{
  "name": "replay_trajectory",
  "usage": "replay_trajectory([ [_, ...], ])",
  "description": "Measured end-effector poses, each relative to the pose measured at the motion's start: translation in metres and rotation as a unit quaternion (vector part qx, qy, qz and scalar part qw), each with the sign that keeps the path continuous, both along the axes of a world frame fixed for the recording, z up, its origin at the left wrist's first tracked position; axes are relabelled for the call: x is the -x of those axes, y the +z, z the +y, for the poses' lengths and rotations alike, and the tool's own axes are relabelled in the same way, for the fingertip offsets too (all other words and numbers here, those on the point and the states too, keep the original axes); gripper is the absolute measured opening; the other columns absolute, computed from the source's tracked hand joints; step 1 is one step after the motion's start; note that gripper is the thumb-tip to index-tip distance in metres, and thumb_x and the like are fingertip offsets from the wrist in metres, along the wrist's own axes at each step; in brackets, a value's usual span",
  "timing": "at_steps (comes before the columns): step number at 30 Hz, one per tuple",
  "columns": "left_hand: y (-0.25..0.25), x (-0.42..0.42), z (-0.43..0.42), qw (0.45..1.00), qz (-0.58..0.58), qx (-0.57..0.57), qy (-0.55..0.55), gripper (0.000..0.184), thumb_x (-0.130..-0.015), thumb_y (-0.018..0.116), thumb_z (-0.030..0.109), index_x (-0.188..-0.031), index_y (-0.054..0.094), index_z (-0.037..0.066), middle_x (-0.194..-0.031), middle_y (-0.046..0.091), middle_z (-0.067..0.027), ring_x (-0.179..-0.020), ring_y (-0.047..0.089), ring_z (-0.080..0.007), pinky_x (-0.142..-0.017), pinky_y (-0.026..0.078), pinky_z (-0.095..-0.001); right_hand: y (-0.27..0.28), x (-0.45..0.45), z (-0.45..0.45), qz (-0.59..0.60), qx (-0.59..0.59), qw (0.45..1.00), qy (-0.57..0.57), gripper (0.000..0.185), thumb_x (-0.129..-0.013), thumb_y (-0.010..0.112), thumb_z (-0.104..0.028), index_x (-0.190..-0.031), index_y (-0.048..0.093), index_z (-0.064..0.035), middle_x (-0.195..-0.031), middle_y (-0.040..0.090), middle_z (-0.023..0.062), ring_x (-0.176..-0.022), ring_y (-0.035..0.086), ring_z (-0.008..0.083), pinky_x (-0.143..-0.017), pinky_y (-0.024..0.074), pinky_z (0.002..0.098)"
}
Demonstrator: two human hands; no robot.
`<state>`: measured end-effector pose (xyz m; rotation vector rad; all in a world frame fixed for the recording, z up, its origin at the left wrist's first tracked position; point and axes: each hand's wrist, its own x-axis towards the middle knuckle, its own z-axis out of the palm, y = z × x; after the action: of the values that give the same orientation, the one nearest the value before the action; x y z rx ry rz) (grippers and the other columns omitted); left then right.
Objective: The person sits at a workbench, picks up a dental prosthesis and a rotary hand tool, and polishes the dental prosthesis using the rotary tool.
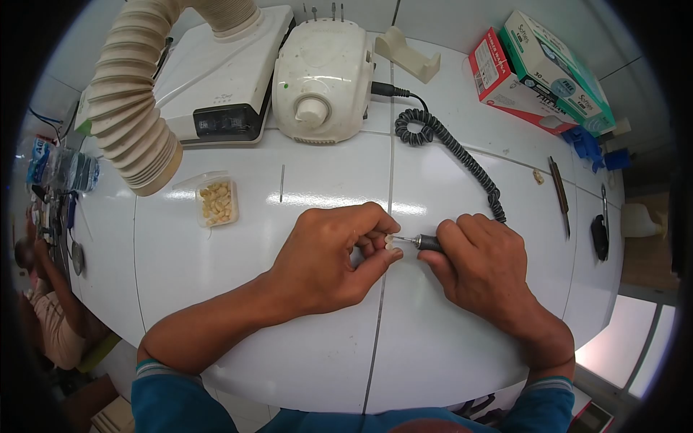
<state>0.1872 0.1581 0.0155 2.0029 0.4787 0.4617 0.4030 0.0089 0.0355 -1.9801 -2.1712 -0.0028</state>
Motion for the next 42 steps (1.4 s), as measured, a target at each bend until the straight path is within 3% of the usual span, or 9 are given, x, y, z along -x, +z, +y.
replay_trajectory([
  [6,-0.0014,-0.0003,-0.0002,1.000,0.001,0.008,0.002,0.025,-0.091,0.090,0.006,-0.113,0.079,-0.002,-0.083,0.077,-0.0076,-0.068,0.071,-0.0108,-0.058,0.053,-0.0261,0.0006,0.0001,-0.0002,-0.001,0.004,1.000,-0.002,0.037,-0.097,0.086,-0.040,-0.093,0.063,-0.0111,-0.078,0.053,0.0032,-0.069,0.060,0.0210,-0.061,0.0480,0.0374],
  [28,0.0000,0.0003,-0.0001,1.000,0.006,0.006,0.003,0.026,-0.091,0.091,0.008,-0.113,0.079,-0.001,-0.082,0.076,-0.0066,-0.064,0.067,-0.0107,-0.056,0.051,-0.0266,-0.0005,0.0000,-0.0021,0.008,0.006,1.000,-0.010,0.037,-0.097,0.087,-0.040,-0.094,0.064,-0.0110,-0.078,0.050,0.0039,-0.066,0.056,0.0211,-0.059,0.0455,0.0375],
  [42,0.0004,0.0008,0.0004,1.000,0.015,0.010,-0.004,0.027,-0.092,0.091,0.009,-0.113,0.078,-0.001,-0.084,0.077,-0.0082,-0.071,0.073,-0.0133,-0.061,0.055,-0.0275,0.0000,0.0004,-0.0045,0.011,0.011,1.000,-0.021,0.037,-0.097,0.086,-0.041,-0.099,0.067,-0.0097,-0.093,0.047,0.0069,-0.061,0.055,0.0187,-0.052,0.0431,0.0360],
])
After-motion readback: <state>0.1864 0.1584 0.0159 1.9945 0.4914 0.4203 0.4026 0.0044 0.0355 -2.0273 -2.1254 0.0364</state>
